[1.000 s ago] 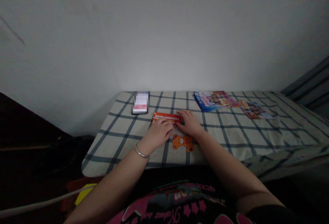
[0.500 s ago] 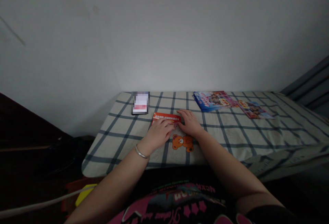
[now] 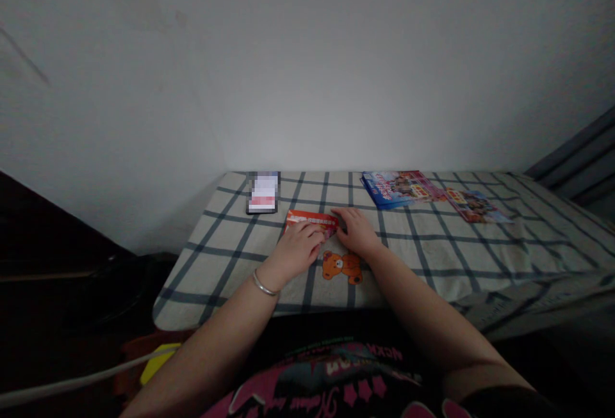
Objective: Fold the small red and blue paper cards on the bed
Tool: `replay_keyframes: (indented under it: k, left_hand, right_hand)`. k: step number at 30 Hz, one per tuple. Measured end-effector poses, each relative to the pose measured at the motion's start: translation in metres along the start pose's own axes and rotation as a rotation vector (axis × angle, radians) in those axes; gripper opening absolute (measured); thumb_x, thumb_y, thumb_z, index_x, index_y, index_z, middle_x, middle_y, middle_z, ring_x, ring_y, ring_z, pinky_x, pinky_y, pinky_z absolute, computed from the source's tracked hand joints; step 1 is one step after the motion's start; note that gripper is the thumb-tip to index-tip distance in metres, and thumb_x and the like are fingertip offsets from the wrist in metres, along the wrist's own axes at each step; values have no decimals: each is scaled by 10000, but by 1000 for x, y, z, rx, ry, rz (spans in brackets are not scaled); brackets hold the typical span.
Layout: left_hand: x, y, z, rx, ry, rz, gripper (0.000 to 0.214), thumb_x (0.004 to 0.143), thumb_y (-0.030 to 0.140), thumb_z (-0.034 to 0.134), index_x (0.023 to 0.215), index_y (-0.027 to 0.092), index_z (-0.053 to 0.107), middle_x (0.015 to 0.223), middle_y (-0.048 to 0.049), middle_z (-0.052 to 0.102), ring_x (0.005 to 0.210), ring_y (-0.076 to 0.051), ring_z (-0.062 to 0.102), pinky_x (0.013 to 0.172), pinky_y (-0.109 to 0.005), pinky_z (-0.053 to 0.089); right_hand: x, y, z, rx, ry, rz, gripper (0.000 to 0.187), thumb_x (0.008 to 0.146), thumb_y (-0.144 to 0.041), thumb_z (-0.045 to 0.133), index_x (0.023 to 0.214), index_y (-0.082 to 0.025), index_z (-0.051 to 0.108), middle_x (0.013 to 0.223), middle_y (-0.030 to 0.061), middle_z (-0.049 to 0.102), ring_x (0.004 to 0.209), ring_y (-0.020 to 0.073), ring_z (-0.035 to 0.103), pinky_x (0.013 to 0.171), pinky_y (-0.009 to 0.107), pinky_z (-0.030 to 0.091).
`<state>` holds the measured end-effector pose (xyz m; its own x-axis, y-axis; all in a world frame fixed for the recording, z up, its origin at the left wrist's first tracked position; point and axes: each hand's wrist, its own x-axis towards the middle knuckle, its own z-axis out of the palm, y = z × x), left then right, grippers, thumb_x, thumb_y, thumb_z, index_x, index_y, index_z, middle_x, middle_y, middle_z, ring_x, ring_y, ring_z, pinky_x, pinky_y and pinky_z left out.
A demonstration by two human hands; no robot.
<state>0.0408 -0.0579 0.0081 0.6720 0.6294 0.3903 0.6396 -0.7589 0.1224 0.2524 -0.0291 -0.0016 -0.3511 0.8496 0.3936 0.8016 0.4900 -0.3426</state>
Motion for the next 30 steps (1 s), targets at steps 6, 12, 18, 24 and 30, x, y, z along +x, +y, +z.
replay_keyframes:
  k: [6,12,18,24,30]
  left_hand:
    - [-1,0,0,-6,10,8,336,863,131,557,1176,238,616,1171,-53,623,1158,-239,499,1045,-458,421]
    - [-2,-2,1,-16,12,25,315,870,140,557,1160,243,629,1172,-44,620,1169,-236,489,1056,-462,409]
    - [-2,0,0,-20,18,20,313,882,141,535,1160,247,632,1180,-48,619,1152,-233,498,1037,-459,429]
    - [-3,3,-3,19,74,-32,313,856,152,570,1138,251,663,1280,-69,544,1223,-274,438,1070,-488,403]
    - [-4,6,-2,24,118,-62,338,822,111,586,1119,248,672,1419,-87,406,1326,-294,361,1124,-512,351]
  right_hand:
    - [0,-6,-4,14,-15,-25,429,812,-99,531,1237,-136,578,1190,106,640,1124,234,541,1032,395,413]
    - [0,-6,-4,42,-13,-35,324,893,-158,515,1207,-172,595,1148,81,667,1085,211,579,1003,377,431]
    - [1,-9,-5,32,-3,-10,314,888,-140,528,1190,-181,606,1121,75,682,1049,209,601,962,366,453]
    - [0,-10,-5,37,0,6,368,859,-111,529,1211,-196,596,1102,67,686,1026,207,603,939,361,461]
    - [0,-10,-5,54,-32,-24,372,841,-126,584,1208,-184,596,1069,67,688,1019,207,594,933,360,455]
